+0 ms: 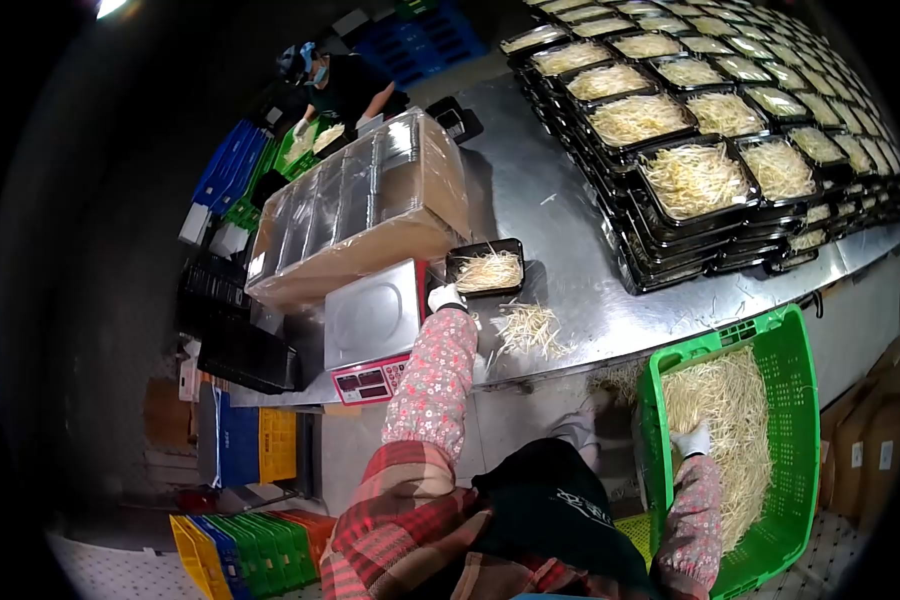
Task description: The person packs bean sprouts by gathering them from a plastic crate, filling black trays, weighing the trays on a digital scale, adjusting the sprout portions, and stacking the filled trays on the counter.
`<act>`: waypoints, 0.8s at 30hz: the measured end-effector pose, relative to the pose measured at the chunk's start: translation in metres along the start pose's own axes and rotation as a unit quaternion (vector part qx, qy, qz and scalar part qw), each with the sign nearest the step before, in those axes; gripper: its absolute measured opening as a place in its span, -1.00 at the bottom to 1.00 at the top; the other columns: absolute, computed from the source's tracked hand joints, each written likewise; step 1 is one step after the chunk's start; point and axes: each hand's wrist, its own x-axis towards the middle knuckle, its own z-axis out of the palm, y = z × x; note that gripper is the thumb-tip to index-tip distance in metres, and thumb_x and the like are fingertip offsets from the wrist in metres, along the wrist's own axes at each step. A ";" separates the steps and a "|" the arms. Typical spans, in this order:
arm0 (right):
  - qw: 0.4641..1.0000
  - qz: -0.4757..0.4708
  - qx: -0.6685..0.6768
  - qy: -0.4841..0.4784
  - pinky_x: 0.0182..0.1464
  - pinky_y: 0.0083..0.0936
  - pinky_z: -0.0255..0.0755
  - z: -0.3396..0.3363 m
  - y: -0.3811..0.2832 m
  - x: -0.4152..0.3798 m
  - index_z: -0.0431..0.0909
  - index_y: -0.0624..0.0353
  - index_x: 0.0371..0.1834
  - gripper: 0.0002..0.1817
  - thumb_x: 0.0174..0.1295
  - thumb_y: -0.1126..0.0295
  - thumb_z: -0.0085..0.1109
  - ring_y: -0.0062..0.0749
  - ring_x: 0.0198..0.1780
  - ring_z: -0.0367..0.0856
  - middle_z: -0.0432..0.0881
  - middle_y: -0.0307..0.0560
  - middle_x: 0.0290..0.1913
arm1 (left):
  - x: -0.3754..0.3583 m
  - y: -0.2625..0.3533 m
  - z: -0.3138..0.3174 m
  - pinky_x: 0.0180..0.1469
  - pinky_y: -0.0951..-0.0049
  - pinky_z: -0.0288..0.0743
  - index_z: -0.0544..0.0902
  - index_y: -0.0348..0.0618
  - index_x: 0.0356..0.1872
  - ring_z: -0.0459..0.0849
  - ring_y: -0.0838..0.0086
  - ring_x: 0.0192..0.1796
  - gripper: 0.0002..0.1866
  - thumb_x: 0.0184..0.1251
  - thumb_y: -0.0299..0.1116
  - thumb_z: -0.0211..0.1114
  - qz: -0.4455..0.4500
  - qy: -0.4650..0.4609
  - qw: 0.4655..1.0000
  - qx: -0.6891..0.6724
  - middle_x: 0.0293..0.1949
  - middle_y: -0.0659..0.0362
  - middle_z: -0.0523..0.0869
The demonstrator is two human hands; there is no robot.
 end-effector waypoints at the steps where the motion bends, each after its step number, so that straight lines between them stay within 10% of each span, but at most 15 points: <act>1: 0.999 0.032 -0.031 -0.005 0.18 -0.29 0.51 -0.004 -0.007 -0.002 0.34 0.29 0.34 0.09 -0.37 0.26 0.73 -0.03 0.06 0.67 0.68 0.19 0.05 | -0.006 -0.012 0.004 -0.77 0.16 0.25 0.52 -0.17 -0.44 0.40 0.33 -0.79 -0.92 0.19 -0.51 0.24 0.019 0.007 0.999 -0.028 -0.65 0.14 0.51; 3: 1.000 -0.010 -0.006 0.012 0.14 -0.29 0.53 -0.012 0.002 -0.005 0.42 0.30 0.24 -0.07 -0.30 0.31 0.70 -0.13 0.00 0.69 0.69 0.15 0.02 | -0.020 -0.020 0.001 -0.82 0.12 0.19 0.45 -0.17 -0.51 0.34 0.31 -0.87 -0.86 0.15 -0.55 0.24 0.038 0.018 0.997 -0.067 -0.66 0.14 0.51; 5: 0.962 -0.091 0.256 0.026 0.11 -0.32 0.54 -0.007 0.039 0.008 0.45 0.31 0.21 -0.15 -0.25 0.43 0.67 -0.22 -0.03 0.69 0.69 0.08 0.01 | -0.027 -0.024 -0.004 -0.30 0.30 0.53 0.64 -0.13 -0.39 0.64 0.37 -0.39 -0.94 0.12 -0.41 0.28 0.271 -0.004 0.963 0.005 -0.47 0.24 0.66; 7: 0.914 -0.058 0.402 0.025 0.06 -0.38 0.56 -0.015 0.063 0.016 0.43 0.32 0.24 -0.19 -0.19 0.56 0.60 -0.28 -0.07 0.67 0.69 -0.03 -0.01 | -0.095 0.015 -0.009 -0.27 0.39 0.45 0.55 -0.15 -0.37 0.50 0.45 -0.38 -0.94 0.19 -0.42 0.23 0.089 -0.078 0.984 -0.130 -0.46 0.26 0.52; 9: 0.956 -0.059 0.286 0.007 0.07 -0.38 0.56 -0.037 0.070 0.002 0.45 0.39 0.20 -0.26 -0.14 0.59 0.56 -0.29 -0.06 0.68 0.69 -0.03 0.00 | -0.068 -0.011 -0.018 -0.26 0.40 0.43 0.54 -0.17 -0.37 0.48 0.46 -0.35 -0.95 0.20 -0.45 0.22 0.235 -0.087 0.965 -0.081 -0.44 0.26 0.53; 12: 0.947 -0.134 0.279 0.082 0.16 -0.41 0.50 -0.066 0.056 0.009 0.44 0.32 0.21 -0.26 -0.14 0.59 0.54 -0.33 -0.02 0.66 0.67 -0.04 0.03 | -0.100 0.012 -0.026 -0.14 0.42 0.46 0.55 -0.22 -0.21 0.53 0.47 -0.25 -0.88 0.26 -0.52 0.28 0.226 -0.059 0.961 -0.149 -0.31 0.22 0.59; 19: 0.841 -0.405 0.354 -0.057 0.18 -0.32 0.52 -0.116 -0.280 -0.117 0.40 0.24 0.34 -0.18 -0.10 0.48 0.53 -0.23 0.14 0.62 0.61 0.03 0.17 | -0.162 0.094 -0.090 0.40 0.41 0.28 0.38 -0.33 0.38 0.45 0.37 0.33 -0.56 0.52 -0.53 0.03 0.209 -0.272 0.924 -0.166 0.32 0.05 0.50; 20: 0.831 -0.545 -0.021 0.111 0.22 -0.28 0.49 -0.097 -0.359 -0.140 0.44 0.19 0.32 -0.16 -0.16 0.36 0.56 -0.11 0.14 0.63 0.62 0.11 0.16 | -0.142 0.098 -0.109 0.42 0.41 0.26 0.37 -0.34 0.39 0.44 0.37 0.34 -0.55 0.53 -0.50 0.03 0.212 -0.291 0.919 -0.160 0.33 0.05 0.49; 24: 0.717 -0.667 -0.191 0.063 -0.05 -0.20 0.54 0.005 -0.522 -0.204 0.58 0.15 0.00 -0.44 -0.17 0.28 0.45 -0.07 -0.11 0.65 0.66 0.03 -0.20 | -0.111 0.117 -0.152 0.46 0.40 0.18 0.35 -0.37 0.40 0.40 0.35 0.39 -0.55 0.57 -0.43 0.00 0.234 -0.308 0.913 -0.128 0.37 0.03 0.46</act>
